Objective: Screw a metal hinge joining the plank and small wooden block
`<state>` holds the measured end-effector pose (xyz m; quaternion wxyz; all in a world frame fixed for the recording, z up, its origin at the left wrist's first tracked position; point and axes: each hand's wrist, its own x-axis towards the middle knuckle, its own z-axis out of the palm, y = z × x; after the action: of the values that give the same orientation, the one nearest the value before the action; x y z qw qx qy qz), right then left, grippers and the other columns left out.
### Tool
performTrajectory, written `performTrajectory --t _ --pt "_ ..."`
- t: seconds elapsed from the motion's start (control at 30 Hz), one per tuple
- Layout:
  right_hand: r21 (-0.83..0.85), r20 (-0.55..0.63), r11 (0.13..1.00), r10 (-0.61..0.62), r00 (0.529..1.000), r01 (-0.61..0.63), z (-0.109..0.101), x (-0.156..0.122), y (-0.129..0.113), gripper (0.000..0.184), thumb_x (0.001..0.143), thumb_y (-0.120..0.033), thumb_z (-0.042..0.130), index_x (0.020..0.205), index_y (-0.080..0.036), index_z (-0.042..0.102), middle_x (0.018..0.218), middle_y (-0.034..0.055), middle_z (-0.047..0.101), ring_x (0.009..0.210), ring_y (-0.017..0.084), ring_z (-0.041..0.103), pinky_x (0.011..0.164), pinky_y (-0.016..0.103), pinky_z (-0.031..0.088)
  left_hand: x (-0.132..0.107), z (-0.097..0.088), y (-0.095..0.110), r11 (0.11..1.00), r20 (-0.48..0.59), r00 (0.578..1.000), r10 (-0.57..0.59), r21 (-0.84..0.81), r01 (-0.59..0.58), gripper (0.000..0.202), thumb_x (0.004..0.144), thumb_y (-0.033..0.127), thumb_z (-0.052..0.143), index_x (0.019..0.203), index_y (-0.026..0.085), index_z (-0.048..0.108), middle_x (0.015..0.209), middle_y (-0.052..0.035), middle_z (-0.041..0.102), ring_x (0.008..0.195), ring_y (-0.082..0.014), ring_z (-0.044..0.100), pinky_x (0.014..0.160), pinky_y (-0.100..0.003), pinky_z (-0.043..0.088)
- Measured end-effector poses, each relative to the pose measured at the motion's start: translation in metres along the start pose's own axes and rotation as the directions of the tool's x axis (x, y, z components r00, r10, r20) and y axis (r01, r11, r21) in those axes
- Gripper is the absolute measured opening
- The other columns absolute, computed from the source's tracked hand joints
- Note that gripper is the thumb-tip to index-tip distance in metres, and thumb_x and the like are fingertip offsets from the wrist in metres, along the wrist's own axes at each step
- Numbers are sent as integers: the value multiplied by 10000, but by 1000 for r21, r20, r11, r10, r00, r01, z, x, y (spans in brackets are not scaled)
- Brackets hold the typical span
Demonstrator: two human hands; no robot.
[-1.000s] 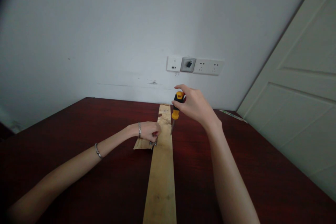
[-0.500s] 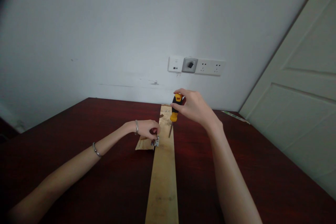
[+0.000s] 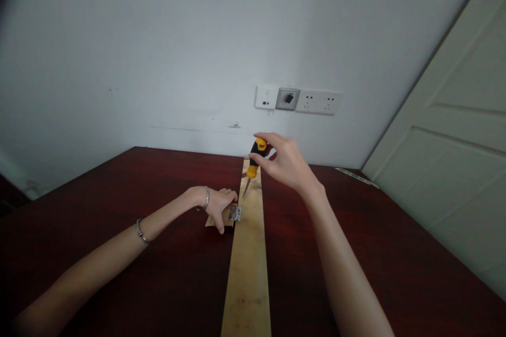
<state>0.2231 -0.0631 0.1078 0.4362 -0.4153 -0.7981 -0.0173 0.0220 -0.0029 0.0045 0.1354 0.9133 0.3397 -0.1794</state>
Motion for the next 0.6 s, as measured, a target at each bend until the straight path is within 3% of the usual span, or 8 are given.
performTrajectory --t 0.13,0.43,0.6 --pt "38 21 999 -20 1000 19 6 0 -3 427 788 -360 607 1165 -158 606 1026 102 656 814 190 617 633 319 565 -1 4 5 997 39 997 -72 32 70 927 420 476 821 1170 112 415 1249 -178 463 1101 -330 463 896 -364 408" --pt "19 62 999 -39 997 38 13 -1 -5 425 809 -369 590 1181 -164 594 964 90 644 757 169 599 641 325 555 -9 -1 8 996 74 996 -58 72 52 816 514 424 794 1163 98 421 1255 -206 456 1099 -328 447 871 -368 416" --pt "14 70 999 -50 996 49 14 -1 -5 428 815 -363 586 1189 -155 586 948 84 635 729 157 590 647 320 552 -10 -2 9 998 51 997 -62 32 61 796 482 394 804 1134 122 437 1246 -193 474 1101 -330 448 871 -376 414"
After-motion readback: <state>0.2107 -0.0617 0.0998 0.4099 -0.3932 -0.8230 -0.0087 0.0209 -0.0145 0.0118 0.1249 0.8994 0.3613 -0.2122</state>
